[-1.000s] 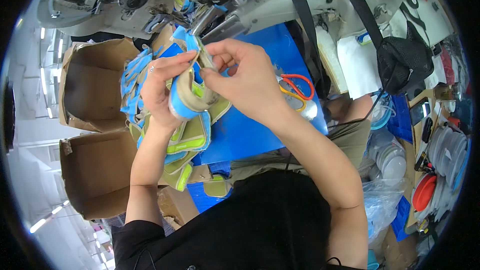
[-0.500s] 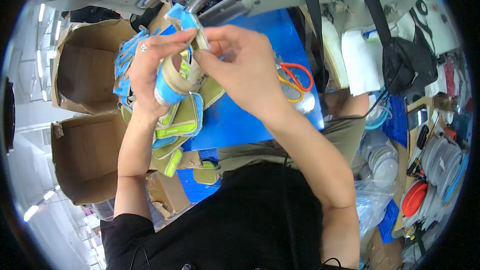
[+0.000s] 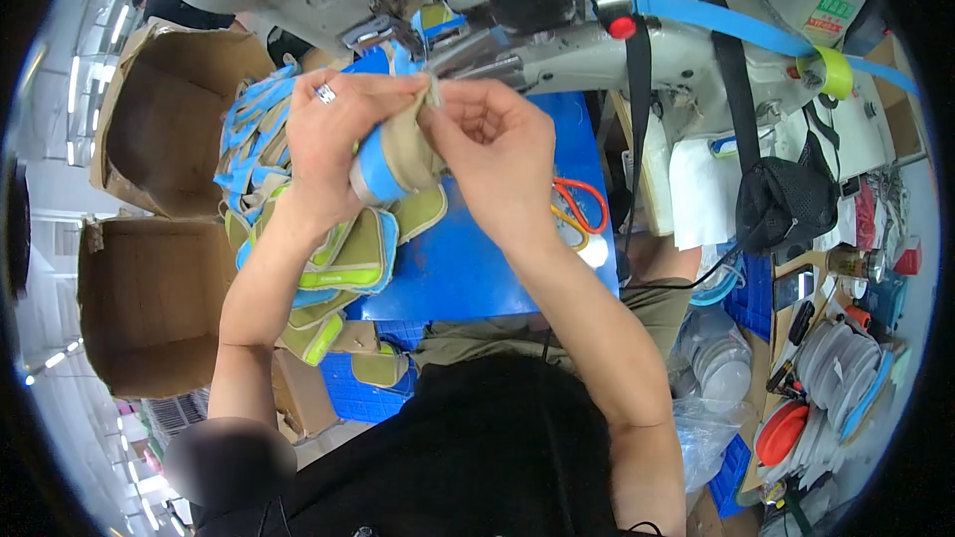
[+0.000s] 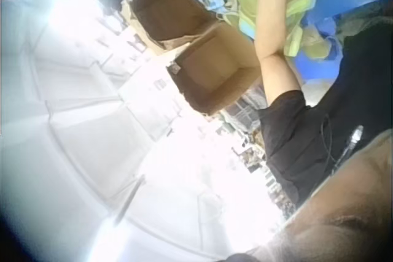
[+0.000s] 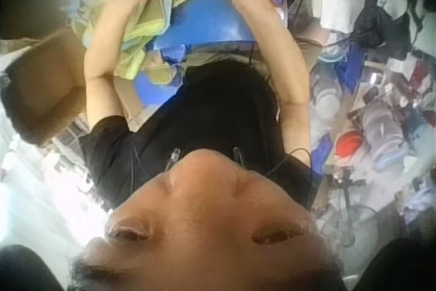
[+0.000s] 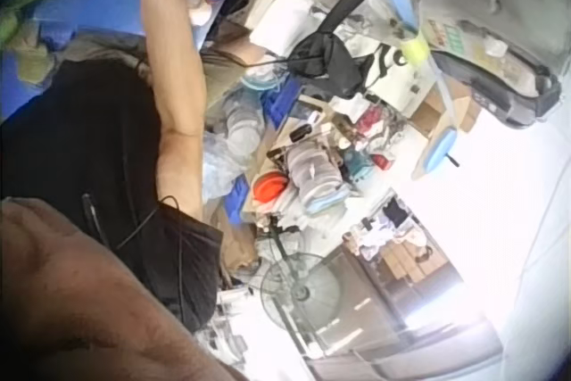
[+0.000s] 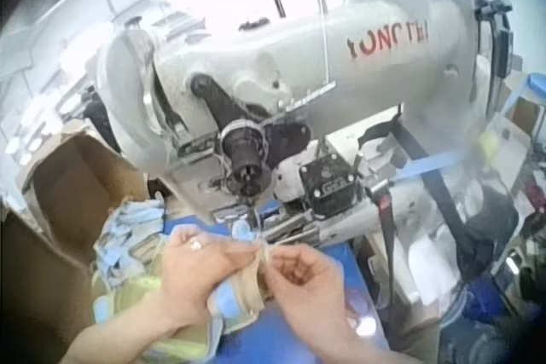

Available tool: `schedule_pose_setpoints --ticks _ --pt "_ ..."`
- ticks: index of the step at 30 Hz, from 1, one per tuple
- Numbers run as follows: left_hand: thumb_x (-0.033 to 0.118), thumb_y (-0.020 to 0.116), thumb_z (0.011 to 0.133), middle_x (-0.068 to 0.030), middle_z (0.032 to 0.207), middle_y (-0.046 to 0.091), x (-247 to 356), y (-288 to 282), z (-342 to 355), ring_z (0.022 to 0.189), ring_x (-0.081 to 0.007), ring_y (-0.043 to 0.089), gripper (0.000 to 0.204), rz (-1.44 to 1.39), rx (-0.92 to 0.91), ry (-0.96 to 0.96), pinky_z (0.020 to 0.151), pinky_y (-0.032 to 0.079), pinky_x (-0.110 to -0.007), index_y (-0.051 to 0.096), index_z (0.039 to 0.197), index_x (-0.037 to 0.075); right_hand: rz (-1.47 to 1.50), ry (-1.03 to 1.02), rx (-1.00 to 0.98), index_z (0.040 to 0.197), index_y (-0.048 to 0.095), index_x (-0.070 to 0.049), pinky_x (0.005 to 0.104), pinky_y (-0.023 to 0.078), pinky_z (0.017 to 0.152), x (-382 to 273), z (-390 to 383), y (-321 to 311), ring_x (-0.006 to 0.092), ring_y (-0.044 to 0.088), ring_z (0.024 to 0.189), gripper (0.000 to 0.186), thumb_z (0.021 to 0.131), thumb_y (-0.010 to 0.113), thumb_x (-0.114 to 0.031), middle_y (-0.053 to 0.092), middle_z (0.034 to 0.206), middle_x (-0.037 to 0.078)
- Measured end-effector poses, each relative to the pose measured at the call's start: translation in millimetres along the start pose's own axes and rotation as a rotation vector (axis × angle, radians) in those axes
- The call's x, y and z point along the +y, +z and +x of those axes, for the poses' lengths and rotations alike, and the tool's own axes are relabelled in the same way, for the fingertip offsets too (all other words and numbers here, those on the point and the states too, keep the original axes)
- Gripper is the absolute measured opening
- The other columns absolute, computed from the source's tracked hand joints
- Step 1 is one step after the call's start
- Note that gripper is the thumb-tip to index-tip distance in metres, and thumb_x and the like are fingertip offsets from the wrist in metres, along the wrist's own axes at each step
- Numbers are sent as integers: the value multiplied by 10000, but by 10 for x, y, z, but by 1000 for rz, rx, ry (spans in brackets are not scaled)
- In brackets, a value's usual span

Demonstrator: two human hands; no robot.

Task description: The person sews blue and green fabric pouches using a sewing machine. They align the fabric edges, guide the pouches through the machine, and trim excess threads with scissors. The person repeatedly flips the pouches inside out and inspects the seams before continuing the sewing process.

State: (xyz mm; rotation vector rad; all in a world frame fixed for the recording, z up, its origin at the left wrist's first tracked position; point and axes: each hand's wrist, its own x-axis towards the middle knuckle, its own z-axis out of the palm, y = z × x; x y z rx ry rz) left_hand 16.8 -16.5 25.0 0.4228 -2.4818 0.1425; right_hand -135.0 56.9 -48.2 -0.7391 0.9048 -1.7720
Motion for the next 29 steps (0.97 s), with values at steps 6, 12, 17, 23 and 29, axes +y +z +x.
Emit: schedule_pose_setpoints --ticks 6,12,17,23,29 --pt "56 783 847 -45 978 723 -108 130 -176 904 -78 652 248 -735 173 -500 787 523 -238 639 1044 9 -93 -92 -48 1039 699 37 224 552 726 39 30 -100 98 691 823 190 888 775 -49 742 910 77" --pt "92 744 916 -30 972 710 -264 143 -228 867 -69 637 197 -909 189 -585 764 508 -220 650 1072 18 -57 -69 -78 1058 708 32 216 538 716 53 -19 -110 84 674 823 211 887 783 -66 738 935 74" --pt "147 709 983 33 919 674 -313 130 -230 804 -24 585 134 -842 170 -625 730 481 -204 653 1049 45 -55 -82 -85 1055 711 29 217 535 714 77 -7 -89 87 672 819 217 882 791 -76 738 930 74" --pt "109 785 842 -60 992 760 -90 149 -143 882 -121 709 234 -710 182 -299 787 522 -266 682 1039 35 -176 -147 -64 1028 715 31 224 541 716 144 27 -88 89 670 805 207 872 799 -76 736 909 71" --pt "234 819 710 -25 997 788 -20 21 -100 912 -204 749 248 18 33 166 807 493 -347 734 922 139 -232 -162 1 1034 723 7 237 554 741 149 -14 -37 101 698 829 187 877 790 -72 735 879 71"
